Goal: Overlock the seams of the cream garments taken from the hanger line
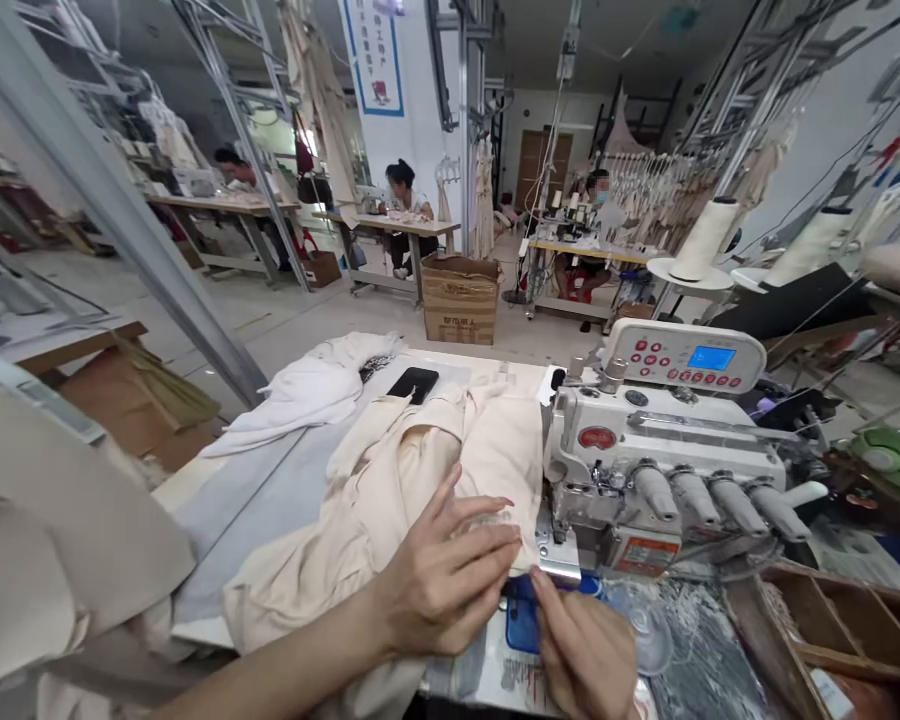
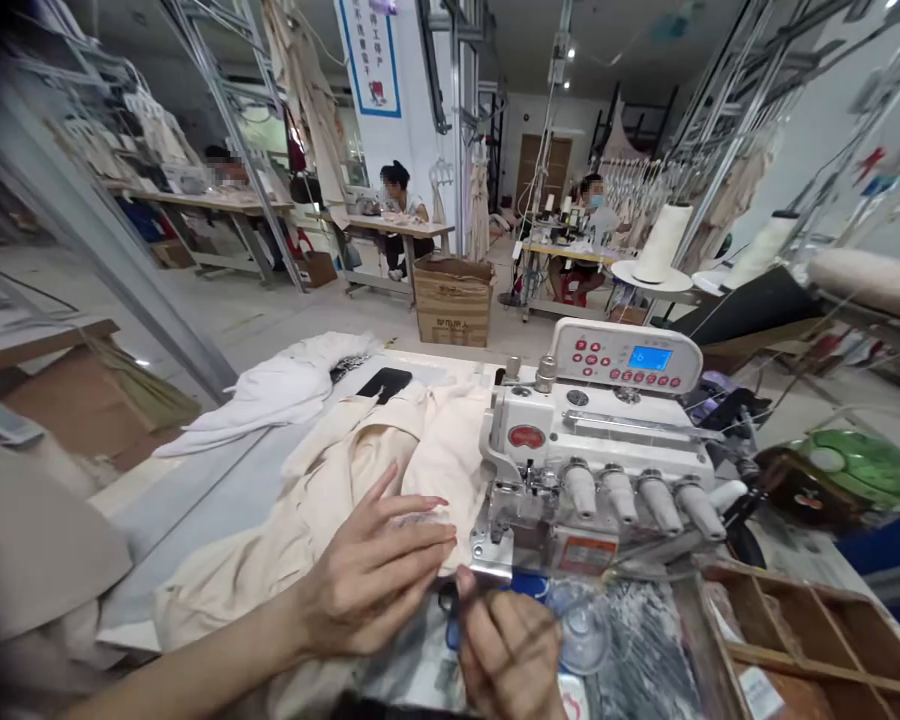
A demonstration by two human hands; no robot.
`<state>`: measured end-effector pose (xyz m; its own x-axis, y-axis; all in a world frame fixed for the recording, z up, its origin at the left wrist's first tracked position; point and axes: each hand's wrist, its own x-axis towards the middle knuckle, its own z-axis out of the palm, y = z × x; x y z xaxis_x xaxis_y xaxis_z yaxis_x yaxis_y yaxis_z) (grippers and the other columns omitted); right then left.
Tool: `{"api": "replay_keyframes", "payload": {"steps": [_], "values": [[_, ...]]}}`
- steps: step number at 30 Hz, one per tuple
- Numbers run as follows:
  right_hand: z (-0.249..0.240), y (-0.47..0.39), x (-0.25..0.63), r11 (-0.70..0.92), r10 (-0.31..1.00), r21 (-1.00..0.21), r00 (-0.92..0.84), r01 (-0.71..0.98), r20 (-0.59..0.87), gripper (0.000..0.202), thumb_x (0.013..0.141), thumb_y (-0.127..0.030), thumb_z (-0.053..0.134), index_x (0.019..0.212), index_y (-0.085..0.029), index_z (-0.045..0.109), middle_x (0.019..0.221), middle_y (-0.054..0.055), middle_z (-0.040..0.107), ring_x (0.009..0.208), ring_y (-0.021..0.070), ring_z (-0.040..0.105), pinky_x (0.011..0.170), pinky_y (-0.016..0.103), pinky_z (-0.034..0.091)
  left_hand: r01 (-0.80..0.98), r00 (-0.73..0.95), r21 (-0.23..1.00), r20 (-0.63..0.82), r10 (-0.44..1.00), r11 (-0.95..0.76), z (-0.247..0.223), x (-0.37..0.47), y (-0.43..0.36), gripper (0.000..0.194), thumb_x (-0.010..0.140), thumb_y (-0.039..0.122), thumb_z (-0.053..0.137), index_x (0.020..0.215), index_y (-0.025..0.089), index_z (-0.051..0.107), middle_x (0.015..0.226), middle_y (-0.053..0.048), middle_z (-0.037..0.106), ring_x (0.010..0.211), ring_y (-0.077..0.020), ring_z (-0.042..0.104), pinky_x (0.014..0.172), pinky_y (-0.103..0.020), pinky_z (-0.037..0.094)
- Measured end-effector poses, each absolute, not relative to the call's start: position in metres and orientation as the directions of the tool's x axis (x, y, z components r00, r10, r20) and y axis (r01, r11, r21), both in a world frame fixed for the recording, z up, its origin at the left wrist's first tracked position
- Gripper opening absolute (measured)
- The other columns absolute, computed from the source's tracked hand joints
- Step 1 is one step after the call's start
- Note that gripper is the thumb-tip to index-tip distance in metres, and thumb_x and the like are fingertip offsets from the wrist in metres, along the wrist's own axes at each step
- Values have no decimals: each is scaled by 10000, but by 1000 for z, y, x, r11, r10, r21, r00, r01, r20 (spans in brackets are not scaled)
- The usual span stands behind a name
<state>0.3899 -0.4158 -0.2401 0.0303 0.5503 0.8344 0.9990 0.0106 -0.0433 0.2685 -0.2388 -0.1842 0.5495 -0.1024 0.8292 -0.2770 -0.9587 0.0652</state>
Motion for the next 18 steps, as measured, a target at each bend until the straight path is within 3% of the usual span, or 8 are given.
{"api": "replay_keyframes", "payload": {"steps": [3, 6, 8, 9, 13, 16, 18], "values": [[-240, -408, 387, -18, 536, 1, 9, 1000, 844, 599, 1023, -80, 509, 1601, -95, 354, 591, -25, 610, 446, 129, 528, 471, 270, 414, -102, 564, -5, 824, -62, -995, -206, 244, -248, 363, 903, 180, 628, 1265, 192, 657, 1242, -87, 727, 1333, -250, 586, 1300, -514, 213], [-243, -411, 386, -45, 528, 15, 11, 999, 849, 572, 1051, -113, 471, 1608, -111, 343, 570, -35, 582, 449, 136, 510, 461, 286, 383, 184, 637, 100, 746, 196, -978, -249, 202, -253, 606, 917, 407, 668, 1466, 205, 508, 1441, -153, 600, 1420, -328, 503, 1230, -551, 330], [-243, -415, 387, -21, 503, 0, 10, 1000, 864, 557, 1051, -116, 472, 1598, -131, 370, 591, -27, 620, 447, 129, 524, 453, 276, 396, 361, 646, 188, 656, 390, -913, -276, 177, -251, 734, 911, 493, 650, 1529, 170, 422, 1483, -181, 561, 1362, -334, 559, 1122, -496, 473], [-242, -416, 387, -7, 479, -13, 15, 1000, 878, 559, 1044, -106, 484, 1593, -147, 386, 619, -20, 656, 452, 122, 544, 459, 262, 419, 407, 638, 242, 615, 464, -881, -286, 169, -249, 697, 922, 467, 632, 1522, 174, 432, 1473, -170, 576, 1314, -313, 601, 1052, -451, 530], [-240, -417, 387, -63, 334, -57, 75, 996, 940, 537, 995, -50, 564, 1512, -192, 527, 732, -4, 776, 489, 108, 657, 522, 207, 515, 353, 604, 579, 459, 652, -735, -285, 174, -246, 331, 877, 248, 551, 1162, 226, 718, 1184, -106, 743, 1107, -268, 697, 888, -379, 588], [-240, -416, 387, -156, 218, -128, 161, 979, 963, 339, 982, -65, 611, 1289, -160, 719, 748, 10, 807, 449, 110, 668, 522, 192, 532, 260, 565, 786, 348, 748, -562, -252, 185, -239, 165, 781, 367, 647, 765, 228, 735, 829, -90, 749, 891, -296, 697, 758, -393, 581], [-240, -418, 386, -187, 187, -183, 218, 965, 958, 219, 1003, -134, 617, 1153, -129, 777, 714, 19, 800, 408, 114, 649, 483, 195, 515, 218, 500, 845, 333, 799, -489, -223, 168, -218, 367, 764, 524, 676, 568, 217, 630, 590, -52, 652, 640, -249, 636, 562, -338, 526]]}}
